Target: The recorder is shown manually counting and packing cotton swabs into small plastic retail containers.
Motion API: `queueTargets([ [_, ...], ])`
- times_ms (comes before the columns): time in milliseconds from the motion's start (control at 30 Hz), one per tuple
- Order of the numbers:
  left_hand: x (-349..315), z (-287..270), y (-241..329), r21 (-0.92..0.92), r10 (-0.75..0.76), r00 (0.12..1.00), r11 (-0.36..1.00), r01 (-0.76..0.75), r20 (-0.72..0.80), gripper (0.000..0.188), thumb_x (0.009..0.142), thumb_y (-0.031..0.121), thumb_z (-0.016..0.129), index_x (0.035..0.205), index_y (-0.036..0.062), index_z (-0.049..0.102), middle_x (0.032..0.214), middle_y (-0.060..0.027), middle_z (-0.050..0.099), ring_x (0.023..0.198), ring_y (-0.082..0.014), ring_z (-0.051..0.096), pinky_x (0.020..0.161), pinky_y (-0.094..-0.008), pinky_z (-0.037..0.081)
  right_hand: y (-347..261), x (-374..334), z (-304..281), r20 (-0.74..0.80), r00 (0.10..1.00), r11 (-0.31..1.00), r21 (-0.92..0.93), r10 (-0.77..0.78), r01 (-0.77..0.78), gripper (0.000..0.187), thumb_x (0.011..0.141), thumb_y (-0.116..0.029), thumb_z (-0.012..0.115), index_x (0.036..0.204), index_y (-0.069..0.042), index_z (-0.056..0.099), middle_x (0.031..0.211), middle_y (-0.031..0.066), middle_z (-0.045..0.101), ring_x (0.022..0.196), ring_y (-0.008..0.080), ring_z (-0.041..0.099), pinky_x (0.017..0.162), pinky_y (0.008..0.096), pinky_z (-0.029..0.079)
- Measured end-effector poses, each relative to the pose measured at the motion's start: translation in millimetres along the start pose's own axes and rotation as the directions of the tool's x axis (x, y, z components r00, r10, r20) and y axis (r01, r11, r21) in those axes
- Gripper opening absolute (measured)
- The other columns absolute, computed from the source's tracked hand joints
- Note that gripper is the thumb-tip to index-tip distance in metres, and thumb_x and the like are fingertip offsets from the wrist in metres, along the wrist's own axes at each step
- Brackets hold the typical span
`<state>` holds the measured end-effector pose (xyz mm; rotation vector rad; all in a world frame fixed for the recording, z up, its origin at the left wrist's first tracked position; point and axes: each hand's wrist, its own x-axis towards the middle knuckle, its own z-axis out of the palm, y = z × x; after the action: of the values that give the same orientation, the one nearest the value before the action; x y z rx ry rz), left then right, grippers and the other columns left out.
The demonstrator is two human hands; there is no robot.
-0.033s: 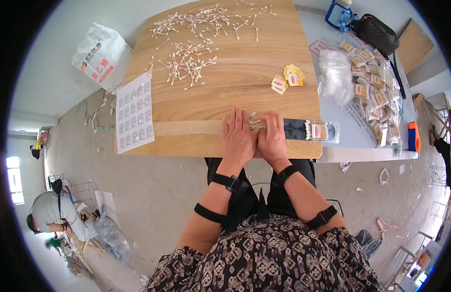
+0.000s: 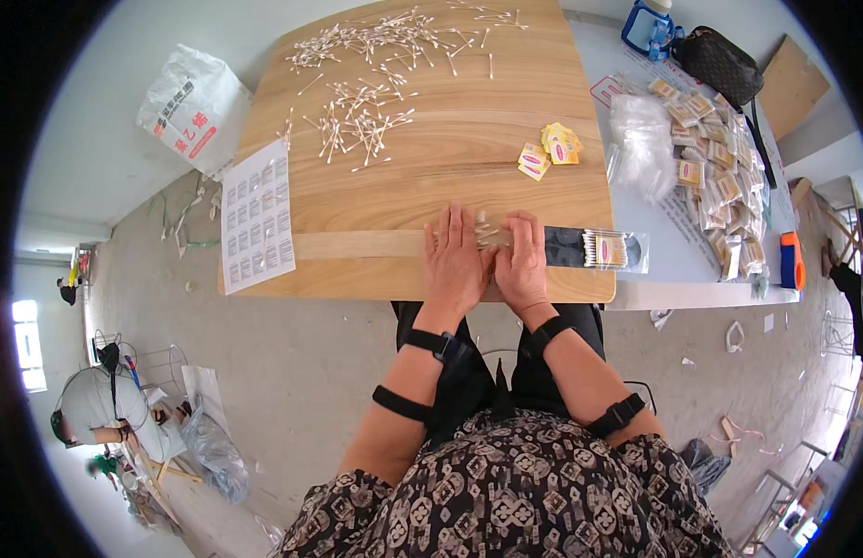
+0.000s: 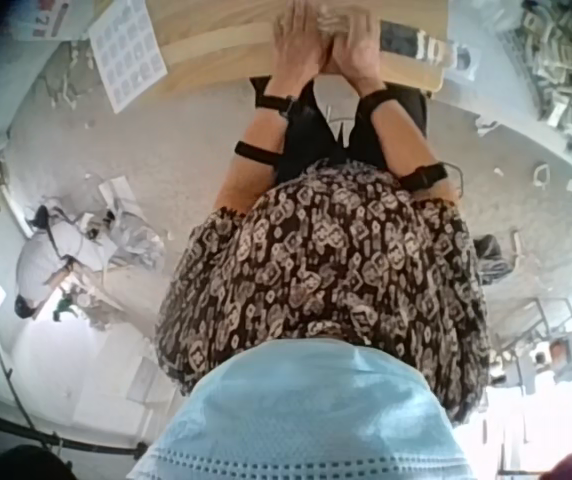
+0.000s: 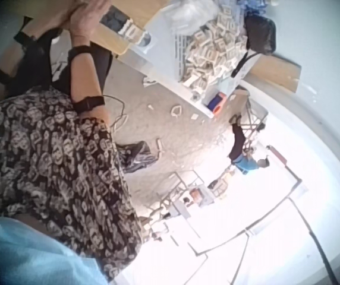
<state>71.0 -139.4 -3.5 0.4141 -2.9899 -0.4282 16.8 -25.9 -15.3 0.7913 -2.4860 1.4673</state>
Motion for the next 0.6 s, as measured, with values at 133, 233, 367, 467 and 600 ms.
queueTargets([
  [133, 39, -12, -10, 0.080, 0.006, 0.999, 0.997, -0.003, -0.036, 0.072, 0.092, 0.043, 0.053, 0.147, 0.0027, 0.029, 0.153, -0.0186, 0.028, 0.144, -0.0312, 0.023, 0.114, -0.0578, 0.014, 1, 7, 3, -0.098, 0.995, 0.998, 0.055, 0.001, 0.005, 0.034, 0.079, 0.003, 0.055, 0.112, 0.000, 0.050, 0.121, 0.0235, 0.049, 0.112, 0.0428, 0.048, 0.097, 0.0453, 0.042],
  [233, 40, -11, -8, 0.142, 0.019, 0.999, 0.990, -0.013, -0.045, 0.078, 0.090, 0.047, 0.054, 0.147, 0.0011, 0.028, 0.154, -0.0206, 0.026, 0.145, -0.0335, 0.018, 0.113, -0.0614, 0.011, 3, 6, 1, -0.101, 0.994, 0.992, 0.122, 0.053, -0.041, 0.030, 0.083, 0.003, 0.052, 0.113, 0.001, 0.049, 0.124, 0.0237, 0.048, 0.114, 0.0434, 0.047, 0.098, 0.0453, 0.041],
  [367, 11, -2, 6, 0.175, 0.007, 1.000, 0.984, -0.011, 0.019, 0.084, 0.089, 0.053, 0.053, 0.148, 0.0008, 0.026, 0.154, -0.0245, 0.021, 0.146, -0.0371, 0.012, 0.113, -0.0622, 0.009, 6, 6, -3, -0.099, 0.992, 0.982, 0.178, 0.080, -0.061, 0.026, 0.089, 0.001, 0.050, 0.114, 0.002, 0.047, 0.125, 0.0240, 0.048, 0.114, 0.0430, 0.049, 0.096, 0.0433, 0.043],
  [467, 19, -2, 6, 0.166, -0.024, 1.000, 0.986, 0.024, 0.000, 0.085, 0.089, 0.055, 0.052, 0.149, 0.0015, 0.024, 0.154, -0.0263, 0.019, 0.146, -0.0388, 0.011, 0.112, -0.0637, 0.009, 3, 9, 2, -0.108, 0.985, 0.955, 0.279, 0.136, -0.102, 0.021, 0.093, -0.003, 0.048, 0.113, 0.003, 0.050, 0.122, 0.0239, 0.051, 0.111, 0.0413, 0.051, 0.096, 0.0418, 0.043],
  [600, 41, -8, 10, 0.148, -0.074, 0.997, 0.986, 0.076, -0.018, 0.082, 0.090, 0.056, 0.049, 0.150, 0.0049, 0.023, 0.154, -0.0278, 0.018, 0.145, -0.0425, 0.009, 0.110, -0.0666, 0.008, 5, 11, 0, -0.131, 0.974, 0.937, 0.323, 0.184, -0.134, 0.021, 0.097, -0.009, 0.048, 0.113, 0.004, 0.053, 0.122, 0.0214, 0.055, 0.112, 0.0354, 0.053, 0.098, 0.0386, 0.042],
])
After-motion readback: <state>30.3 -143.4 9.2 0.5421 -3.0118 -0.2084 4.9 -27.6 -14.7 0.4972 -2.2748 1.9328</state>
